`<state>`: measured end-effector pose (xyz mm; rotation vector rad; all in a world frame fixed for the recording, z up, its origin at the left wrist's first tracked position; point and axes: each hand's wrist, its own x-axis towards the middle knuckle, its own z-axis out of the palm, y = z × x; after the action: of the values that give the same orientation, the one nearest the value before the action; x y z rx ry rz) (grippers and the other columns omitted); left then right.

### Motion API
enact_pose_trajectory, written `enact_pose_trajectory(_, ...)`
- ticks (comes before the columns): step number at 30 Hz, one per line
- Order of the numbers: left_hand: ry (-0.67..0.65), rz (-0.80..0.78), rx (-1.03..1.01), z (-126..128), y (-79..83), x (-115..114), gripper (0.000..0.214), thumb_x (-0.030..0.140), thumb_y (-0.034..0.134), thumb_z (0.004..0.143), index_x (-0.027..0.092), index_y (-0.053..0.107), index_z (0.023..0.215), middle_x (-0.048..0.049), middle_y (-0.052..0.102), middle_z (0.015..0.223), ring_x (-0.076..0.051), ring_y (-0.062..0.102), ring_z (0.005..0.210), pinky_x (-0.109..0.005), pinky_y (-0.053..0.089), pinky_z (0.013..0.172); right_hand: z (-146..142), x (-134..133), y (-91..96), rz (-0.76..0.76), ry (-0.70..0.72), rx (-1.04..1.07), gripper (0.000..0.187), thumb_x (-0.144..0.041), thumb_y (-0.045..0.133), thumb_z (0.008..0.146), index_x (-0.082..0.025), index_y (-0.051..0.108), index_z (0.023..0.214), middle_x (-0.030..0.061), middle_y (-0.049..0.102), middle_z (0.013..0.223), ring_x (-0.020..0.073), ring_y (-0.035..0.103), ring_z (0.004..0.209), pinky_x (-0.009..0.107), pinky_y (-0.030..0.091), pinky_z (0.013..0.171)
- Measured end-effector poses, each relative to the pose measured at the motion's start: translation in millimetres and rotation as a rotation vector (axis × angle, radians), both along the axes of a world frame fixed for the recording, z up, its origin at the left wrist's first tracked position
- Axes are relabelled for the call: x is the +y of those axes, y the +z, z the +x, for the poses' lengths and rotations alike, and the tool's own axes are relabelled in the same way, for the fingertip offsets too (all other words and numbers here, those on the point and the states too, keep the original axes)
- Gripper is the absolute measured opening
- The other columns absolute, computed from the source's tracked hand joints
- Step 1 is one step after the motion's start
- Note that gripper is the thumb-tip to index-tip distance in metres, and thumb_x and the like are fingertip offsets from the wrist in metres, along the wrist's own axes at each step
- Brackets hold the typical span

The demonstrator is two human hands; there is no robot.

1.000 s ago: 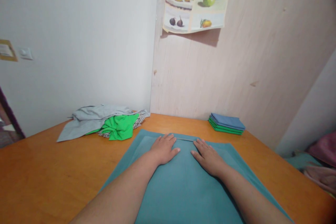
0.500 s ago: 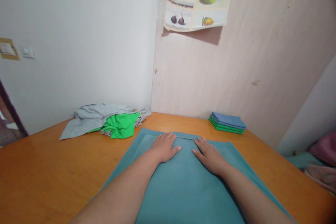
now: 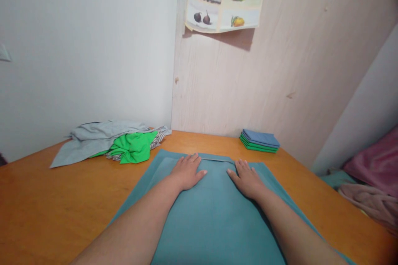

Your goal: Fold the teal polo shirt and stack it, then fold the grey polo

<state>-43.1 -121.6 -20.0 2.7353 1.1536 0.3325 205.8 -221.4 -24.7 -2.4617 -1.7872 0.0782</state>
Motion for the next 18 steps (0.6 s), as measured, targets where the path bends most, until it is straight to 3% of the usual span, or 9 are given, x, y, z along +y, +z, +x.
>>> enact_pose_trajectory(8,-0.001,0.003,0.018,0,1.3,-1,0.075,0.066,0.029,0.095,0.018,0.038,0.152,-0.0110,0.026,0.162,-0.031,0.026,0.149,-0.052,0.021,0.119,11,1,-2.2,-0.041,-0.019,-0.013,0.085,-0.069,0.019,0.095,-0.010,0.027,0.157,0.0126,0.021,0.164,0.0280,0.014,0.152,0.048,0.013,0.122)
enact_pose_trajectory(18,-0.008,-0.011,-0.037,-1,-1.8,1,0.074,0.067,0.033,0.094,0.020,0.040,0.150,-0.0119,0.028,0.162,-0.033,0.027,0.148,-0.053,0.021,0.118,40,-2,-6.5,-0.047,-0.160,-0.014,0.089,-0.070,0.015,0.093,-0.008,0.028,0.156,0.0150,0.021,0.163,0.0335,0.015,0.151,0.062,0.016,0.117)
